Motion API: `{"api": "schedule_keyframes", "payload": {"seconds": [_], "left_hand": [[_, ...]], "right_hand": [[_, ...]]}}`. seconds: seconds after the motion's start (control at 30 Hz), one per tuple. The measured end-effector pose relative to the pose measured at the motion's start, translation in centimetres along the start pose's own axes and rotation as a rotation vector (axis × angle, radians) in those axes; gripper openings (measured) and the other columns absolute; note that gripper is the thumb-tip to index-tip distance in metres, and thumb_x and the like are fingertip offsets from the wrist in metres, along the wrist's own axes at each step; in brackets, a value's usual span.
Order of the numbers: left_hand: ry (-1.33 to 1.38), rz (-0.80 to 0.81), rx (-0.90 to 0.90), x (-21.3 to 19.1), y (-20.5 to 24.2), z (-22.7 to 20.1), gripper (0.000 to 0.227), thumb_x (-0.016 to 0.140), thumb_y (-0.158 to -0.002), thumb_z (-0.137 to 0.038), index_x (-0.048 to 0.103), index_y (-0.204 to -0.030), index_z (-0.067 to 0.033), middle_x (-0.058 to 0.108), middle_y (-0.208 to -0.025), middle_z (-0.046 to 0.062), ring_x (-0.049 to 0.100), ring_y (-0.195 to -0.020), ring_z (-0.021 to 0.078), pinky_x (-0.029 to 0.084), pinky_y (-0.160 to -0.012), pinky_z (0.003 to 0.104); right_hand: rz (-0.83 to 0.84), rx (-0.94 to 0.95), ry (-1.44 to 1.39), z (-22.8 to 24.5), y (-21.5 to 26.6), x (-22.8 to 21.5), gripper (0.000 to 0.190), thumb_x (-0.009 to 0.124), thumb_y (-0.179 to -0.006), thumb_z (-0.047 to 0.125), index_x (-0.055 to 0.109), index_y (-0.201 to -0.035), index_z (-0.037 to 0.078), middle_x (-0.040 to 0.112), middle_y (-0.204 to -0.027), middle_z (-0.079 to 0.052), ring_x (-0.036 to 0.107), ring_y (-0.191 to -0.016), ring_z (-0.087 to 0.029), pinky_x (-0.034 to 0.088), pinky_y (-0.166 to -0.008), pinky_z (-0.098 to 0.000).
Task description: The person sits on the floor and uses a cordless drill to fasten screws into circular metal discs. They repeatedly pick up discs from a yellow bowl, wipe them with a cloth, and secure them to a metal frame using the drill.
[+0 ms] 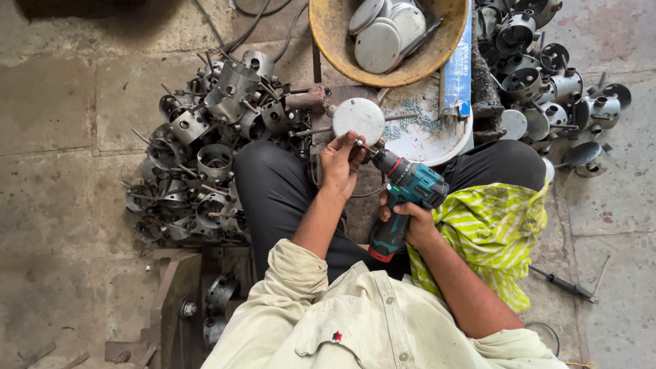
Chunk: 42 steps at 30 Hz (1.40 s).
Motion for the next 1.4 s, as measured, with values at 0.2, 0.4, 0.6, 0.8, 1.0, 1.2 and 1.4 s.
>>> {"api": "schedule_keyframes", "payload": {"seconds": [0.2, 0.4, 0.6, 0.8, 1.0, 1.2, 1.4], "left_hand": [[-0.01, 0.039, -0.022, 0.4, 0.4, -0.6, 0.023, 0.083, -0.086, -0.022, 0.073, -0.096, -0.005, 0.076, -0.09, 0.006, 0.072, -0.077, 0.0125, 0.062, -0.069, 0.024], [-0.058, 0.037, -0.144, 0.8, 0.6, -0.5, 0.023, 0.081, -0.089, -0.024, 0.071, -0.094, -0.0045, 0.075, -0.087, 0.008, 0.071, -0.073, 0.0137, 0.058, -0.062, 0.023], [0.065, 0.133, -0.199, 1.8, 1.4, 0.5, 0.027, 0.076, -0.093, -0.031, 0.069, -0.094, -0.0053, 0.074, -0.086, 0.008, 0.072, -0.075, 0.0152, 0.059, -0.067, 0.025], [0.017, 0.095, -0.107, 2.1, 1.6, 0.8, 0.024, 0.075, -0.094, -0.031, 0.07, -0.098, -0.0078, 0.074, -0.091, 0.005, 0.072, -0.08, 0.0144, 0.057, -0.071, 0.026], [0.004, 0.163, -0.095, 2.7, 2.0, 1.0, 0.023, 0.073, -0.098, -0.028, 0.072, -0.102, -0.0051, 0.076, -0.097, 0.007, 0.072, -0.084, 0.0148, 0.059, -0.076, 0.03], [-0.846, 0.205, 0.271, 4.5, 2.4, -3.1, 0.042, 0.077, -0.094, -0.031, 0.073, -0.128, -0.0066, 0.077, -0.118, 0.009, 0.073, -0.098, 0.0204, 0.059, -0.088, 0.035], [-1.792, 0.207, 0.751, 5.8, 0.9, -8.7, 0.122, 0.093, -0.067, -0.057, 0.028, -0.159, -0.0104, 0.047, -0.153, 0.02, 0.044, -0.14, 0.0355, 0.028, -0.111, 0.058]], "right_hand": [[0.01, -0.007, -0.045, -1.1, -0.1, -1.4, 0.04, 0.063, -0.075, 0.006, 0.058, -0.113, -0.006, 0.065, -0.092, -0.014, 0.062, -0.078, -0.025, 0.053, -0.075, -0.0373], [0.054, -0.517, 0.87, 2.9, 0.6, 0.6, 0.07, 0.078, -0.075, 0.004, 0.045, -0.137, -0.002, 0.071, -0.097, -0.009, 0.069, -0.082, -0.017, 0.056, -0.074, -0.0315], [0.03, -0.26, 0.249, -0.2, 0.8, -0.1, 0.059, 0.072, -0.077, 0.005, 0.048, -0.131, 0.002, 0.068, -0.102, -0.013, 0.066, -0.084, -0.022, 0.056, -0.078, -0.0348], [0.02, -0.104, 0.149, -2.1, 0.4, -2.2, 0.048, 0.07, -0.08, 0.008, 0.057, -0.122, -0.008, 0.066, -0.099, -0.017, 0.066, -0.086, -0.026, 0.053, -0.084, -0.0391], [-0.03, -0.327, 0.612, 1.8, -0.1, 0.5, 0.07, 0.074, -0.075, 0.008, 0.04, -0.136, 0.003, 0.067, -0.09, -0.014, 0.066, -0.074, -0.024, 0.057, -0.072, -0.0407], [-0.098, -0.118, 0.158, 0.7, 0.2, -2.6, 0.052, 0.072, -0.074, 0.009, 0.059, -0.121, -0.006, 0.066, -0.089, -0.014, 0.068, -0.087, -0.028, 0.059, -0.084, -0.0458], [-0.186, -0.194, 0.167, 2.3, 0.0, -4.7, 0.051, 0.071, -0.076, 0.009, 0.062, -0.123, -0.006, 0.067, -0.093, -0.016, 0.065, -0.085, -0.026, 0.055, -0.083, -0.0387]]}}
Point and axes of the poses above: each hand's wrist, its own y-axis away from the middle knuckle, its own x-axis out of the palm, z = x × y, the point moved 7 cm from there along -y, towards the middle knuckle
